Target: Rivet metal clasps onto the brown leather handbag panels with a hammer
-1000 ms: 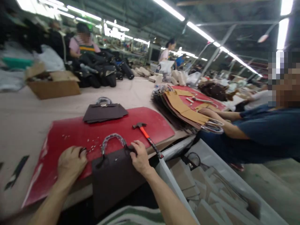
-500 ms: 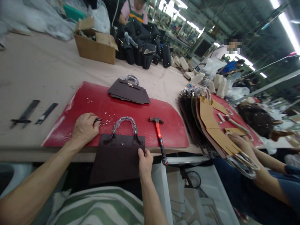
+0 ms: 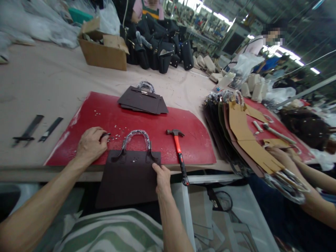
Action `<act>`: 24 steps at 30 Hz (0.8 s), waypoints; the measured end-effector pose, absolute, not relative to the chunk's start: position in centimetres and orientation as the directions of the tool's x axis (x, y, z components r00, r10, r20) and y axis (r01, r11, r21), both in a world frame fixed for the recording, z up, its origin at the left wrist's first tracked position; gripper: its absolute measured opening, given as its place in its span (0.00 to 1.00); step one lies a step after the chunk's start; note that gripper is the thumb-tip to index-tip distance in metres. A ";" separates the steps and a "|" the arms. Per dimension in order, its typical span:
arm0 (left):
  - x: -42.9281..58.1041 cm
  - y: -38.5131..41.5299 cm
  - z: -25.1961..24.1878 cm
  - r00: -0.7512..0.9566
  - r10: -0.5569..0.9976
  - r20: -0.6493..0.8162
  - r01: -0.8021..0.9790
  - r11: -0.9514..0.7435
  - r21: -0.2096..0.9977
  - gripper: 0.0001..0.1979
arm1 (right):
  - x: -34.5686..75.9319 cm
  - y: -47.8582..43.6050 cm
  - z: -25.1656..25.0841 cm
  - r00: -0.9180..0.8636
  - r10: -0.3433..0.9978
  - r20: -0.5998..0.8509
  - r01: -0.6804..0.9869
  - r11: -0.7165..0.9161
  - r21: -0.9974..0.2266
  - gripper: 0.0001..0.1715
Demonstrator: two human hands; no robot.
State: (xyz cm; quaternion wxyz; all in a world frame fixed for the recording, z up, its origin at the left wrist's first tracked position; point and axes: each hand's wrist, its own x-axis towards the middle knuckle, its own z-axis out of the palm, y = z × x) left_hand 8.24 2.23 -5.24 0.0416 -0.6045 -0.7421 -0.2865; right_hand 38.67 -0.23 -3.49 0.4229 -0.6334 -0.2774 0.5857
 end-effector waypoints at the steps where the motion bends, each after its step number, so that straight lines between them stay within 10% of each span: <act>1: 8.3 2.2 -5.2 -0.265 0.874 0.408 0.921 0.104 0.375 0.11 | 38.6 -0.1 -3.5 0.156 0.843 -0.514 -0.151 -0.494 -0.856 0.17; 24: 8.6 2.1 -4.5 -0.286 0.873 0.396 0.917 0.129 0.378 0.12 | 38.0 -0.2 -4.7 0.224 0.810 -0.542 -0.146 -0.522 -0.840 0.13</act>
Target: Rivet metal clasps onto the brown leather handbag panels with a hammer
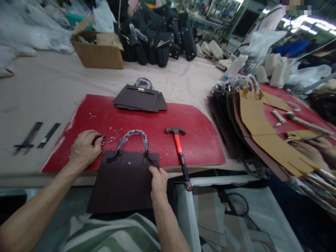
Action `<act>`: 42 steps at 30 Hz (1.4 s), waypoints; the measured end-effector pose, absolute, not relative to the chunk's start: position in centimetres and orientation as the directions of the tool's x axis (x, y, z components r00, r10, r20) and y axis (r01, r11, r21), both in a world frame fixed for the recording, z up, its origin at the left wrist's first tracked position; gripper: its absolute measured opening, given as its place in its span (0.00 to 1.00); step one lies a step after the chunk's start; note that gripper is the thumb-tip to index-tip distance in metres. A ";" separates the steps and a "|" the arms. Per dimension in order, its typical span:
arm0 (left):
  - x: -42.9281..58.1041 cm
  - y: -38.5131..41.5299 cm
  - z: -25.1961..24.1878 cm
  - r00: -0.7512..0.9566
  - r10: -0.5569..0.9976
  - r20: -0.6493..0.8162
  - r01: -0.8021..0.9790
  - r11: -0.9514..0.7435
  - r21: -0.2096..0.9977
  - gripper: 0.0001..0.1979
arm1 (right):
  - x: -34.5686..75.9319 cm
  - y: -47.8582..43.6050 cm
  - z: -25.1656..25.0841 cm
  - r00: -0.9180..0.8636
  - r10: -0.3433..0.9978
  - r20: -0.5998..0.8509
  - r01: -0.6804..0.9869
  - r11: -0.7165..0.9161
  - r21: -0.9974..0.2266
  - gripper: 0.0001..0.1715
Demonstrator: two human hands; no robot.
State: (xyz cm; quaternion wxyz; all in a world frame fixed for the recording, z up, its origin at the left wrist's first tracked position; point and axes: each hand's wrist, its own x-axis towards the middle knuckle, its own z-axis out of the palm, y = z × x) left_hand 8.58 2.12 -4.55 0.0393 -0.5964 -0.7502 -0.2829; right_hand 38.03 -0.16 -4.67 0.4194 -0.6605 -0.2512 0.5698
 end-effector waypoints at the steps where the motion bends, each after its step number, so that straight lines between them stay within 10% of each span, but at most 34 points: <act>1: 8.6 2.1 -4.6 -0.280 0.873 0.400 0.919 0.123 0.375 0.12 | 38.1 -0.2 -4.7 0.227 0.812 -0.538 -0.142 -0.519 -0.843 0.14; 34: 9.3 0.9 -5.7 -0.268 0.831 0.487 0.933 0.098 0.345 0.12 | 38.8 0.0 -4.0 -0.010 0.842 -0.540 -0.201 -0.531 -0.823 0.18; 42: 12.9 -2.0 -3.3 -0.191 0.861 0.471 0.860 -0.085 0.503 0.08 | 39.0 -0.1 -4.7 0.017 0.890 -0.455 -0.169 -0.446 -0.879 0.22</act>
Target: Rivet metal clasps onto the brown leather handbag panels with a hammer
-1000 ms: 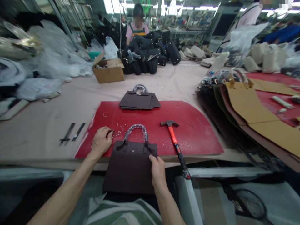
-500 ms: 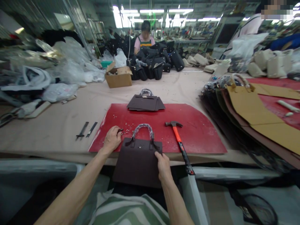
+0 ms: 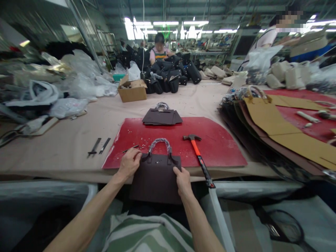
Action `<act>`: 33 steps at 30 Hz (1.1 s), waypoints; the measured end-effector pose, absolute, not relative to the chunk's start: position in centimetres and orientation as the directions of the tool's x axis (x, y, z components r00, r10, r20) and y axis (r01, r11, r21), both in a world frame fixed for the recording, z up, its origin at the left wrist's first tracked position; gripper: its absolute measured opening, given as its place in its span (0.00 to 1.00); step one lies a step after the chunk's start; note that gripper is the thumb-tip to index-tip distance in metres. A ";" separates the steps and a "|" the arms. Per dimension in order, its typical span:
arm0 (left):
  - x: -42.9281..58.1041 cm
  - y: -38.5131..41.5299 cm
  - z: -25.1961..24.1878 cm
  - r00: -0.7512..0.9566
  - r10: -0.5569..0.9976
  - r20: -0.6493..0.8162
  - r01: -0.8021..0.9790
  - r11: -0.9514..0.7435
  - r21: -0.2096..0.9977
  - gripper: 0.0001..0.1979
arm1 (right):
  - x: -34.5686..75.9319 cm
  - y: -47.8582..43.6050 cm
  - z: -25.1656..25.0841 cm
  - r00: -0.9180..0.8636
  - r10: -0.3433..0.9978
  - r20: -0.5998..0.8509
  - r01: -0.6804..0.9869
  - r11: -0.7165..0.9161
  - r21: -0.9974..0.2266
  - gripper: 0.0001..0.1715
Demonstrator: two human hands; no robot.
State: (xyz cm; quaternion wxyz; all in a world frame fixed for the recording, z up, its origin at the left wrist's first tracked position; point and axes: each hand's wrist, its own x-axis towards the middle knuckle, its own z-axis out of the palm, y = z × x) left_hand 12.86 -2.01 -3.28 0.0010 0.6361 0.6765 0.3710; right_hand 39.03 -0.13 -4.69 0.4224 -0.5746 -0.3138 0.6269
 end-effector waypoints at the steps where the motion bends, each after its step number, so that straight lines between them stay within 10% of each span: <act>1: 13.4 -2.3 -3.3 -0.178 0.883 0.434 0.854 -0.080 0.514 0.07 | 39.1 -0.1 -4.8 0.027 0.893 -0.450 -0.158 -0.441 -0.884 0.22; 10: 14.9 -2.2 -3.2 -0.210 0.934 0.290 0.859 0.034 0.511 0.04 | 39.3 0.0 -5.3 0.045 0.896 -0.442 -0.118 -0.435 -0.893 0.25; 33: 15.5 -2.7 -5.3 -0.145 0.818 0.556 0.936 -0.068 0.344 0.04 | 41.0 -1.0 -3.9 0.170 0.950 -0.262 0.304 -0.303 -0.903 0.18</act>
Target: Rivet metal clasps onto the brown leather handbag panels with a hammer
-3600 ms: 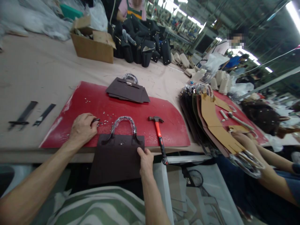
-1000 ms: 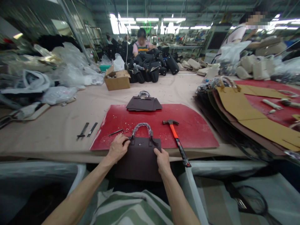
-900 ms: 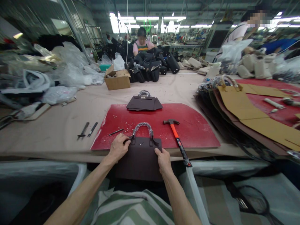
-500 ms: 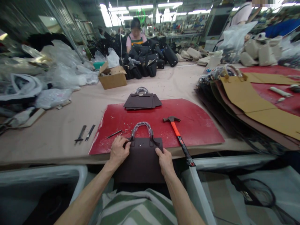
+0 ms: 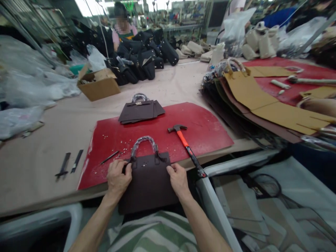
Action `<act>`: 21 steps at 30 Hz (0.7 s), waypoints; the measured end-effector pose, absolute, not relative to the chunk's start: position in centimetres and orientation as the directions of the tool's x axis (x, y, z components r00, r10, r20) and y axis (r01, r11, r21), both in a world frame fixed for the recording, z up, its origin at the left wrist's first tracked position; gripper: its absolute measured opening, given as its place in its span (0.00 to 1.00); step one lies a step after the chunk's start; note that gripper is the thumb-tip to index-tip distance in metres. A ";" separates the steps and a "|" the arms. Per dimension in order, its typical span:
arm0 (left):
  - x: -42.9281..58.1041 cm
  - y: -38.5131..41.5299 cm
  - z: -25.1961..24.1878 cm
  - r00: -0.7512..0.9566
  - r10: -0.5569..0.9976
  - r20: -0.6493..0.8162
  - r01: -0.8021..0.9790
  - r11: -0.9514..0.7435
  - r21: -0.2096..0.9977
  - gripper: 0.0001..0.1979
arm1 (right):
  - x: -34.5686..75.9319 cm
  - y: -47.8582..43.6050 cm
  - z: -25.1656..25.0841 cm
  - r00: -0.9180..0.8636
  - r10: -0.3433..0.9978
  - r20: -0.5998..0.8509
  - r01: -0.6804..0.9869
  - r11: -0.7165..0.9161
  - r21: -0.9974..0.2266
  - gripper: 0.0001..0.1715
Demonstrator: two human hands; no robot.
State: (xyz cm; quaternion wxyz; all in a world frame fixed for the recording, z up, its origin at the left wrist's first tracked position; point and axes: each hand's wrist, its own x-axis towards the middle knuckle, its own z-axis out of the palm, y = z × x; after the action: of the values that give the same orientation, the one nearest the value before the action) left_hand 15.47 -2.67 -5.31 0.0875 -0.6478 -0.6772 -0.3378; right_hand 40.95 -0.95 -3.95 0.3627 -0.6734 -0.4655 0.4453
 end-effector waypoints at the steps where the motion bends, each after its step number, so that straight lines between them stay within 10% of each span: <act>1: 15.2 -2.7 -5.4 -0.160 0.821 0.548 0.921 -0.075 0.382 0.05 | 41.0 -0.9 -4.1 0.169 0.950 -0.263 0.315 -0.304 -0.899 0.18; 7: 13.9 -3.1 -5.2 -0.185 0.879 0.440 0.814 -0.114 0.570 0.06 | 40.9 -0.5 -4.0 0.185 0.958 -0.221 0.443 -0.282 -0.851 0.21; 21: 15.4 -4.0 -5.6 -0.080 0.842 0.534 0.917 -0.149 0.371 0.06 | 40.5 -1.3 -2.8 0.088 0.977 0.194 0.823 0.038 -0.567 0.07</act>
State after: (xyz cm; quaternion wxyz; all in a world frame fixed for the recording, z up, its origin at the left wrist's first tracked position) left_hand 15.41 -4.04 -5.58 0.0547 -0.6762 -0.6501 -0.3424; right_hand 40.45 -1.34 -2.80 0.2854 -0.6801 -0.6616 0.1354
